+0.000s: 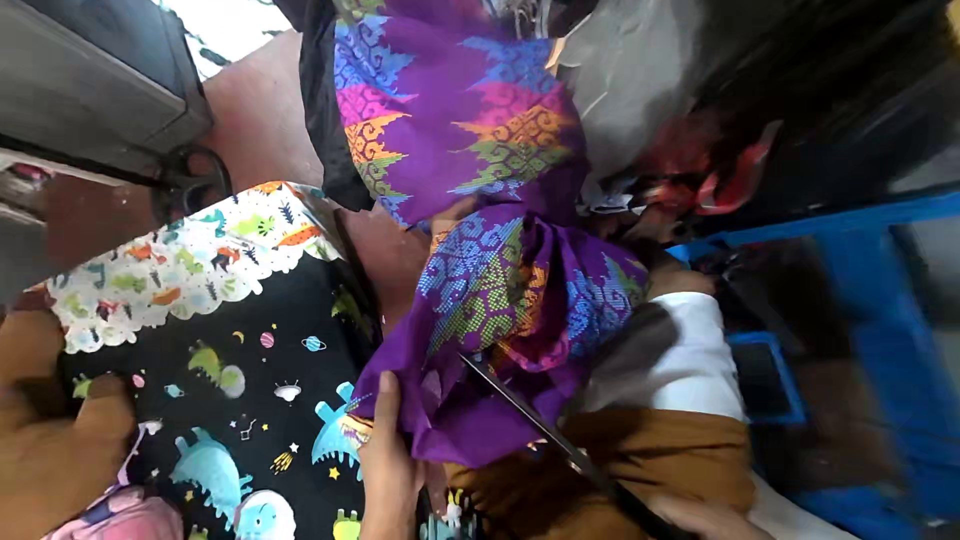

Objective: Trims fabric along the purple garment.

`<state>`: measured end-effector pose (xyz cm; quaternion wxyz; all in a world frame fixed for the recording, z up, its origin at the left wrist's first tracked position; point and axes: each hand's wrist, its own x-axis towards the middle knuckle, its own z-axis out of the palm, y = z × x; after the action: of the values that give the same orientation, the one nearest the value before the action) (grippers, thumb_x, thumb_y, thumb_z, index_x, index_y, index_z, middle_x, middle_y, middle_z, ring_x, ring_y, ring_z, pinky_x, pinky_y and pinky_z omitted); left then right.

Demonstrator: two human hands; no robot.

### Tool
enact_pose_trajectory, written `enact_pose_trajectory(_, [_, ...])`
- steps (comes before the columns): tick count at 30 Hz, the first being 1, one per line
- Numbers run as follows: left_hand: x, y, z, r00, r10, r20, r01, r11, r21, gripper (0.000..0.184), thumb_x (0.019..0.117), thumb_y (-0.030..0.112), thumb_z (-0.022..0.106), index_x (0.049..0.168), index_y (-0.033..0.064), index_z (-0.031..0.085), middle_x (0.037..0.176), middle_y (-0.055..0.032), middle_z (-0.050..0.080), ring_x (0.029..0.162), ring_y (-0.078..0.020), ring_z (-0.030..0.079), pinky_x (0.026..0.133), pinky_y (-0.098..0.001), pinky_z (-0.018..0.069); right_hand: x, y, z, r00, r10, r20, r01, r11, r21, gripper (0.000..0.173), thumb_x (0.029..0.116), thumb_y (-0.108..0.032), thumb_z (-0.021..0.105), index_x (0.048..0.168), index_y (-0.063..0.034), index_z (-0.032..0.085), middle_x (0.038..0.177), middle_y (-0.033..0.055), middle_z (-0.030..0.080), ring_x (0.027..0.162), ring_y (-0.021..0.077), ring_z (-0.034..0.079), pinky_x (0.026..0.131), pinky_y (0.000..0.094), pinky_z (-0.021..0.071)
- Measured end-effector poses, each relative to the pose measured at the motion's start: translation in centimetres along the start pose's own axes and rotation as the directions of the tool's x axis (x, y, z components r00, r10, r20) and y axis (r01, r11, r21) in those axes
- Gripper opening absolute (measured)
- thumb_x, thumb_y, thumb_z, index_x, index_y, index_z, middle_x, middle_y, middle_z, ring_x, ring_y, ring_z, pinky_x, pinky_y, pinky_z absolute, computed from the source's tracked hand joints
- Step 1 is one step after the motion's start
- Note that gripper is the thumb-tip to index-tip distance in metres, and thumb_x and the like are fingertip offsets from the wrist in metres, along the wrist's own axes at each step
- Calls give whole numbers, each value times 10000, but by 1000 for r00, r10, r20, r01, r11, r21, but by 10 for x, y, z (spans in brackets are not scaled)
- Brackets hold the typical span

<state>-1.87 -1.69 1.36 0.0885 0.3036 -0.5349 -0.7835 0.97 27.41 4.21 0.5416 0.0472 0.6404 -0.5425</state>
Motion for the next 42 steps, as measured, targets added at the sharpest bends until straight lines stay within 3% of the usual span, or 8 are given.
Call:
enact_pose_trajectory(2, [5,2,-1,1000,-9,-6,9,1000,-2,318,956,482,651,1064,191,722,966,54,768,922,-43,728,834,-264,620,11,34,-4,978,-208,6,208,978,35,733,806,-721,680,961,-5,640,721,-38,588,609,-36,526,558,150,446])
enact_pose_trajectory(6, [11,4,-7,1000,-13,5,13,999,-42,364,958,561,592,1055,233,720,975,80,760,933,-25,717,837,-256,612,34,21,-25,965,-230,128,242,967,-87,819,764,-811,621,967,-18,640,748,21,605,654,43,561,588,256,479])
enact_pose_trajectory(10, [2,0,-16,998,-48,-41,47,998,-29,269,809,339,844,1004,184,744,922,51,775,858,-41,734,786,-244,622,58,-1,-44,925,-325,198,355,925,-138,798,791,-816,572,984,-43,630,732,-24,583,665,-22,544,591,180,468])
enact_pose_trajectory(15, [3,2,-13,995,-64,-81,64,998,5,317,754,124,875,1018,90,702,898,8,773,831,-75,743,785,-275,638,76,-33,-63,931,-241,275,294,940,-173,774,762,-816,617,1037,-93,643,754,-87,580,666,-71,528,590,141,460])
enact_pose_trajectory(19, [7,3,-17,995,-41,-92,43,999,20,294,766,117,865,1016,101,710,901,14,774,839,-74,743,794,-275,636,80,-52,-71,955,-153,252,226,930,-291,820,688,-864,627,1002,-107,653,723,-114,564,642,-83,515,567,133,443])
enact_pose_trajectory(26, [13,1,-27,1000,-3,-4,3,999,45,285,787,146,863,1036,133,725,936,37,776,867,-60,740,821,-265,631,75,-70,-101,958,-221,182,284,813,-507,703,657,-846,675,896,-186,653,663,-145,535,596,-89,488,514,141,408])
enact_pose_trajectory(35, [11,0,-38,996,62,71,-70,992,105,274,795,156,858,1042,178,741,960,74,776,900,-38,733,844,-250,624,66,-124,-125,937,-231,263,347,521,-780,794,687,-886,572,847,-112,639,642,-14,567,588,79,552,506,316,448])
enact_pose_trajectory(42, [10,-1,-46,981,100,164,-120,986,116,253,831,142,826,1060,218,748,991,96,774,910,-19,727,855,-233,616,63,-145,-133,935,-171,312,355,483,-800,701,735,-781,660,810,-86,621,606,14,537,549,136,542,476,376,418])
